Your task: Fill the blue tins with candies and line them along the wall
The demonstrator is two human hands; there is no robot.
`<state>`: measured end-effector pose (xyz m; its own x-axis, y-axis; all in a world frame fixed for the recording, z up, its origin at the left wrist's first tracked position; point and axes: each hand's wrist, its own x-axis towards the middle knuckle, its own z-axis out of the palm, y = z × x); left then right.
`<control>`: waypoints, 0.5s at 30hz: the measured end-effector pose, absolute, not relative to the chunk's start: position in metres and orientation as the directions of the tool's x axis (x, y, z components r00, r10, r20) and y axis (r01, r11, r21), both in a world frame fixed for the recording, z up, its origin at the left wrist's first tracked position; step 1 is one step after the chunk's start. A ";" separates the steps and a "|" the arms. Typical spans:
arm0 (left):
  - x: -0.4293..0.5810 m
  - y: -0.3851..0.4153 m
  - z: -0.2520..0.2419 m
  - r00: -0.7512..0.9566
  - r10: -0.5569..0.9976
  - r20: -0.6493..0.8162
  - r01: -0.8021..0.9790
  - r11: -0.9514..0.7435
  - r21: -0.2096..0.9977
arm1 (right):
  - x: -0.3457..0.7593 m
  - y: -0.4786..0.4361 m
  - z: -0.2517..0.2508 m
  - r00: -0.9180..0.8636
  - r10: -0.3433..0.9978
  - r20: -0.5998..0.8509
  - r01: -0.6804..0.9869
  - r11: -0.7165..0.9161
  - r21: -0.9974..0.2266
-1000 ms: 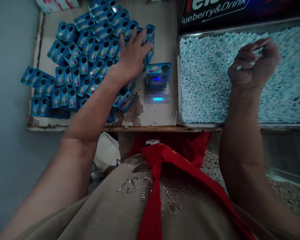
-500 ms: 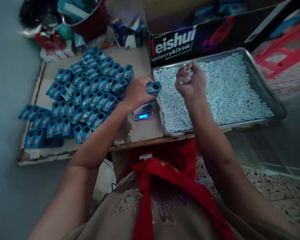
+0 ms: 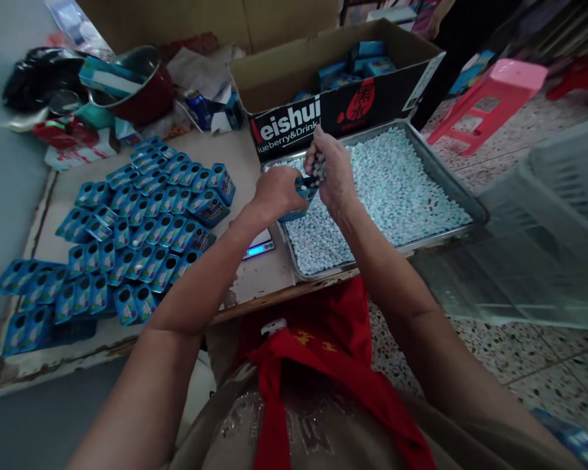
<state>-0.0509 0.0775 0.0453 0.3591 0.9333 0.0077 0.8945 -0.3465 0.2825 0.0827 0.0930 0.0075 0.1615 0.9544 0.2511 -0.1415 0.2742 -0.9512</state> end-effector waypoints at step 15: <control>-0.088 0.073 0.002 0.286 0.929 0.236 0.693 -0.371 0.618 | 0.194 0.115 -0.040 0.344 0.814 -0.467 -0.806 0.000 -0.592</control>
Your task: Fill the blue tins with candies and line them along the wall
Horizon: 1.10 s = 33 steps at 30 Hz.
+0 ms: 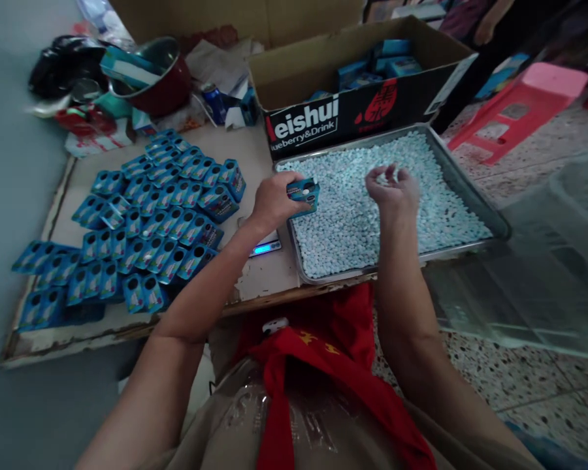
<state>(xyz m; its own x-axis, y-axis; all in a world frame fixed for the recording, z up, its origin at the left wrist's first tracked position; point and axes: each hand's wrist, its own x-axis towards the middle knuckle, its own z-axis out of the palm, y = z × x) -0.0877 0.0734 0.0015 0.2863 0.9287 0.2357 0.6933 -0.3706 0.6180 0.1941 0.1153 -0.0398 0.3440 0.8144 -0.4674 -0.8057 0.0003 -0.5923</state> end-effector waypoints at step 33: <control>-0.217 0.088 -0.006 0.545 0.820 0.176 0.509 -0.491 0.707 | 0.115 0.050 -0.020 -0.376 0.830 -0.413 0.065 -0.421 -0.905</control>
